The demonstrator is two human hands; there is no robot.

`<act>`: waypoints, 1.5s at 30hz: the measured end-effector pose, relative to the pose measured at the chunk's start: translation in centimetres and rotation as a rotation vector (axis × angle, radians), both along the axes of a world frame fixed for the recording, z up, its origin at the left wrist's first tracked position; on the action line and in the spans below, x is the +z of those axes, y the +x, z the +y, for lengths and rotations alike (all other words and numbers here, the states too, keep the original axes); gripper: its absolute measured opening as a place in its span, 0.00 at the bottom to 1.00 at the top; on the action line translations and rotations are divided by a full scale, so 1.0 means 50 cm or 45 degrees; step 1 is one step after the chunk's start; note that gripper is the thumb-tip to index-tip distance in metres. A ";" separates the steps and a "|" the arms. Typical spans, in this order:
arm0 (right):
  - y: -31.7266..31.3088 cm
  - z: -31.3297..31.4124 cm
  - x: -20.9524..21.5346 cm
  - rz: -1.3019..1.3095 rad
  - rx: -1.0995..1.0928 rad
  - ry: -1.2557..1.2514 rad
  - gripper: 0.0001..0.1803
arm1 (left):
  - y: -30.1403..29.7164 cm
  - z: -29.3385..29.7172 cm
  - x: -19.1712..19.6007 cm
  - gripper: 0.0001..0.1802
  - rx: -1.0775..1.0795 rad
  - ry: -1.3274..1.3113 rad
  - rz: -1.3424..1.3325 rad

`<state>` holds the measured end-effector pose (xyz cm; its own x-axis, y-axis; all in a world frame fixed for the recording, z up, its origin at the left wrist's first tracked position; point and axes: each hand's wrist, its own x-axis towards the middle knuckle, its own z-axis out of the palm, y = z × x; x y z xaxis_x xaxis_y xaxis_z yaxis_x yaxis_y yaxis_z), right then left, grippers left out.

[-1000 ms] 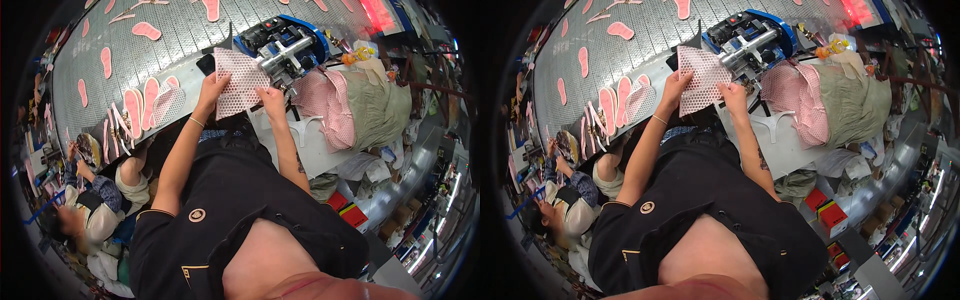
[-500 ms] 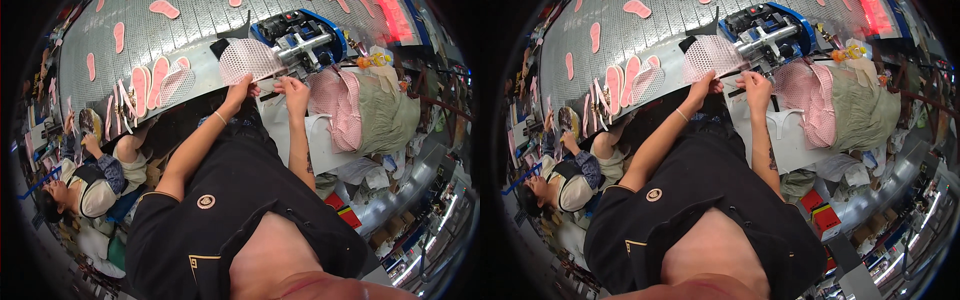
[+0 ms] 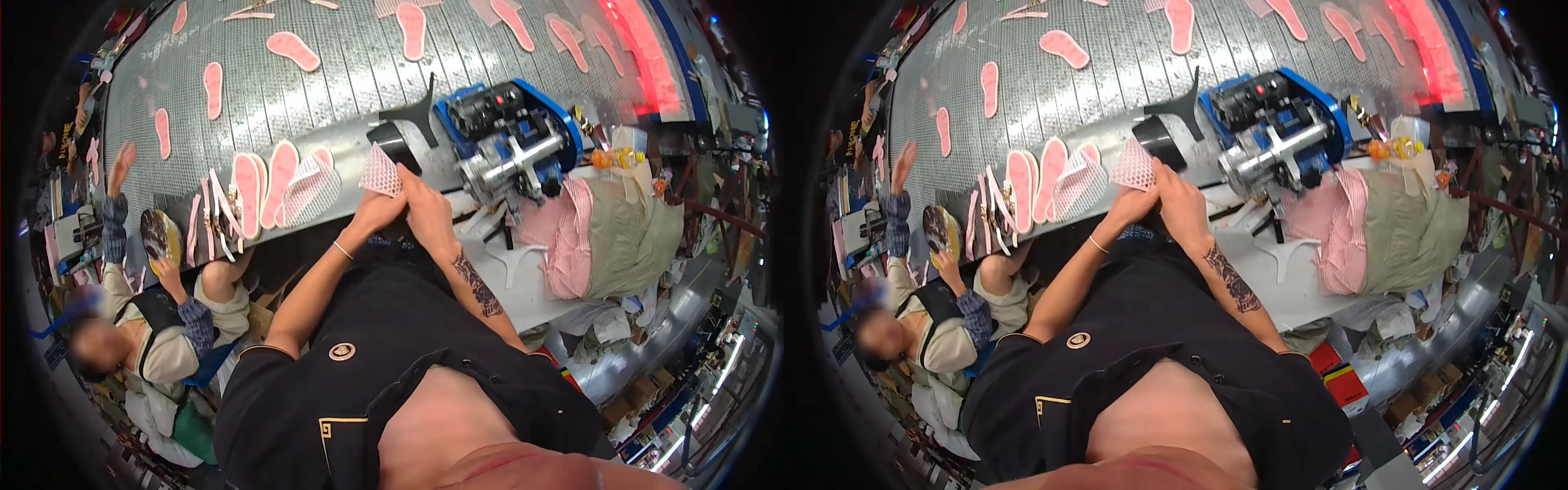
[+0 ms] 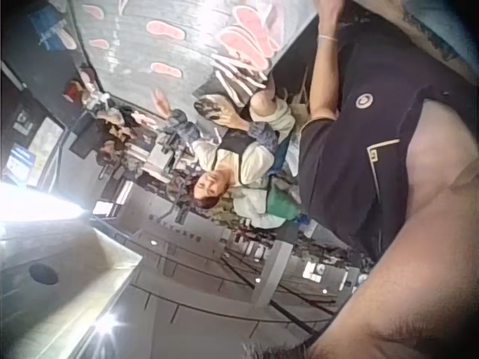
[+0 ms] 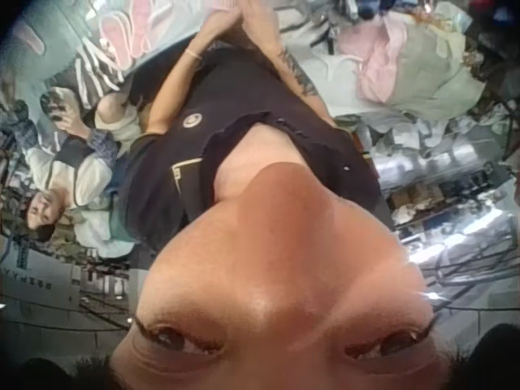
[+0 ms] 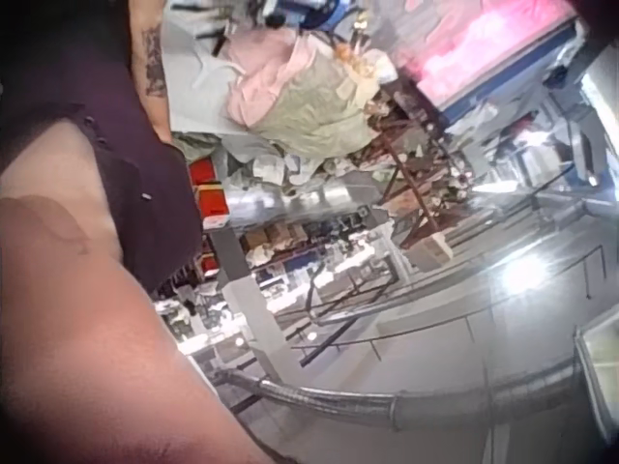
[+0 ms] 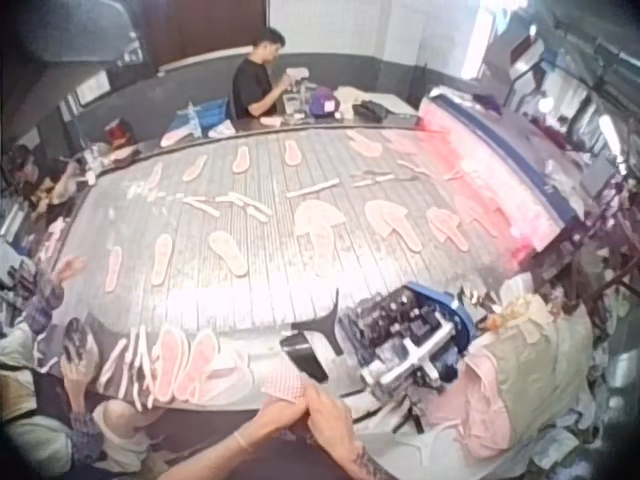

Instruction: The person assembles pink flip-flops by hand in a factory setting. They pick up pink footbeds and white mesh straps from a perforated metal table, align the components, and press them together to form finished sandals. The person handles the items one at a time, placing the completed pairs on the table.

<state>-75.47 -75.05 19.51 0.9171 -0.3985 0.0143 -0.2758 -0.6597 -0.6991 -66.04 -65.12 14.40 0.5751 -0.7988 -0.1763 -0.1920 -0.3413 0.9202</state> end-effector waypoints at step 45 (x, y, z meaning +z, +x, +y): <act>0.132 -0.005 -0.128 0.198 -0.191 1.598 0.17 | 0.656 -0.133 -0.218 0.45 0.696 0.534 -0.508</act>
